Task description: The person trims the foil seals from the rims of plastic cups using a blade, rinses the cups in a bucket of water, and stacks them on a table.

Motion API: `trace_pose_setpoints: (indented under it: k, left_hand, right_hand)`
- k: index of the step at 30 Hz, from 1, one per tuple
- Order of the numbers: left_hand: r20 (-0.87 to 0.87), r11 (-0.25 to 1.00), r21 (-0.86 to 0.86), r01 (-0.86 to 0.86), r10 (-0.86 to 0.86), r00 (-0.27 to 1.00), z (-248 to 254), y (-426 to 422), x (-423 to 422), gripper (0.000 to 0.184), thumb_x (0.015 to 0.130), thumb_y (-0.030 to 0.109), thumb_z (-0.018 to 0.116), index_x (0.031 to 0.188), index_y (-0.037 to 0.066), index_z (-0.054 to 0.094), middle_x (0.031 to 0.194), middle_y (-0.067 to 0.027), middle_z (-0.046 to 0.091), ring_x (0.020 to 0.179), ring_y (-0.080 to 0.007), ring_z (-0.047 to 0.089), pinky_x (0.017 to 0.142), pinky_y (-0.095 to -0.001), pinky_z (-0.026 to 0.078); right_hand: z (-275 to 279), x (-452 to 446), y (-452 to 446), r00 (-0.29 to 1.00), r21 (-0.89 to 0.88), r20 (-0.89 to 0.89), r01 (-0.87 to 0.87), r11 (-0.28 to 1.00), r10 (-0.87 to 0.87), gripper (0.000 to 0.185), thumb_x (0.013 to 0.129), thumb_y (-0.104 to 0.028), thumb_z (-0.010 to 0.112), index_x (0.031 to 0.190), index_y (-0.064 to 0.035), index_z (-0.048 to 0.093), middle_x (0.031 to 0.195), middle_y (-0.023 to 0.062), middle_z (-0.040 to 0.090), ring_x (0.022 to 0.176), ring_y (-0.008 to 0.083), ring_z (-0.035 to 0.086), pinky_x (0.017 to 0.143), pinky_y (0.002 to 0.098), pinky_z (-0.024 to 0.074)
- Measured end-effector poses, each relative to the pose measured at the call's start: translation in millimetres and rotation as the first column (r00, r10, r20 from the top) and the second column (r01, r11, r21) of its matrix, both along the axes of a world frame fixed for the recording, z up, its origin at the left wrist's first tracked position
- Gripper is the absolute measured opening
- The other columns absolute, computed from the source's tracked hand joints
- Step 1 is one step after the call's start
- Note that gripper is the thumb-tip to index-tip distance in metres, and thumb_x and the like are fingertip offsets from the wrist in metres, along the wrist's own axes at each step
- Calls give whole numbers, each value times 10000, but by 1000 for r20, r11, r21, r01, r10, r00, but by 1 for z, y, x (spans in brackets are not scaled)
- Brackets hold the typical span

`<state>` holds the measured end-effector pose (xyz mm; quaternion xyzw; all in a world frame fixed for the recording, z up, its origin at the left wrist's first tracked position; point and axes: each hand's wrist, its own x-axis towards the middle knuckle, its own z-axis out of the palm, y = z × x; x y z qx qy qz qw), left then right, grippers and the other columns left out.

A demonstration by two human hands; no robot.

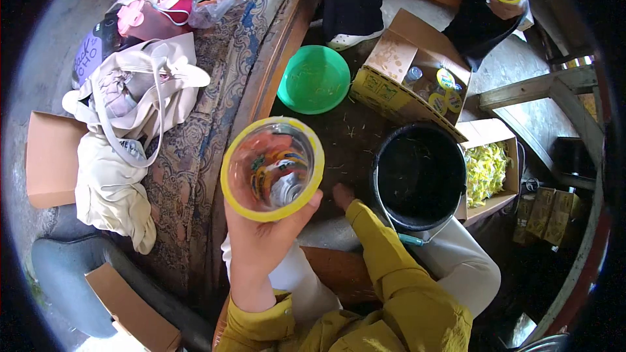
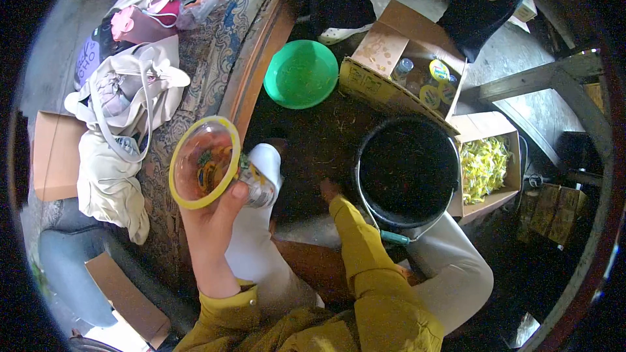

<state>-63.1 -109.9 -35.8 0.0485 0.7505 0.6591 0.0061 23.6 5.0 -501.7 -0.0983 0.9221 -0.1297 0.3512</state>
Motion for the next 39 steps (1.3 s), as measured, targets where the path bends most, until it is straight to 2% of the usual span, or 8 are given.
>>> trace_pose_setpoints:
  k: [3,8,12,16,26,28,36,39]
  left_hand:
    - [-115,989,131,62,-47,992,0,6,1,676,610,-1,720,1181,1,358,1117,-119,465,1015,-177,486,833,-303,429]
    - [-250,974,58,218,-197,948,4,14,13,655,608,37,732,1163,14,386,1087,-110,489,989,-183,506,824,-300,430]
    - [-277,941,76,329,-297,914,1,27,25,618,618,76,727,1145,18,411,1078,-97,500,997,-185,502,824,-307,421]
    - [-266,912,101,397,-360,894,-3,40,33,567,646,44,701,1138,9,422,1079,-98,504,998,-176,498,836,-304,410]
    - [-288,894,80,441,-403,869,-13,75,47,534,694,29,671,1153,-3,400,1087,-98,494,989,-173,501,865,-287,392]
    - [-294,894,70,442,-405,866,-14,83,48,540,695,23,670,1159,-1,396,1091,-99,491,994,-175,499,869,-287,392]
    - [-248,850,96,518,-484,839,-27,99,50,609,712,-15,634,1222,17,302,1141,-114,454,1042,-184,476,875,-295,403]
    - [-248,806,170,567,-522,816,-26,101,56,628,713,-15,626,1233,37,278,1136,-111,454,1044,-186,469,867,-295,403]
  right_hand:
    - [40,-21,-4,956,-288,124,292,912,-266,232,685,-89,573,909,-58,627,832,147,622,785,307,601,680,363,488]
    - [168,-68,6,946,-200,325,64,978,5,257,584,-136,653,831,-70,641,878,154,618,819,299,591,706,413,471]
    - [205,-67,83,993,-569,-105,-96,817,44,262,578,-147,654,816,-46,613,813,134,617,763,276,586,651,365,467]
    - [369,-32,203,977,-357,-121,124,926,-178,259,588,-171,671,805,-44,608,710,90,609,663,177,582,599,310,468]
    - [298,100,441,507,81,-756,701,709,-415,213,579,-34,580,788,-34,620,763,185,604,670,311,591,607,375,478]
    - [291,113,437,365,-10,-590,888,459,-720,295,570,-54,623,863,-26,596,828,207,594,752,343,583,677,391,476]
    - [305,109,416,76,-326,-695,852,409,-715,239,620,-59,601,833,49,586,837,256,582,849,396,558,705,401,474]
    - [289,82,431,-25,-593,-444,757,273,-896,458,576,-174,754,960,19,595,775,113,631,675,172,598,620,285,491]
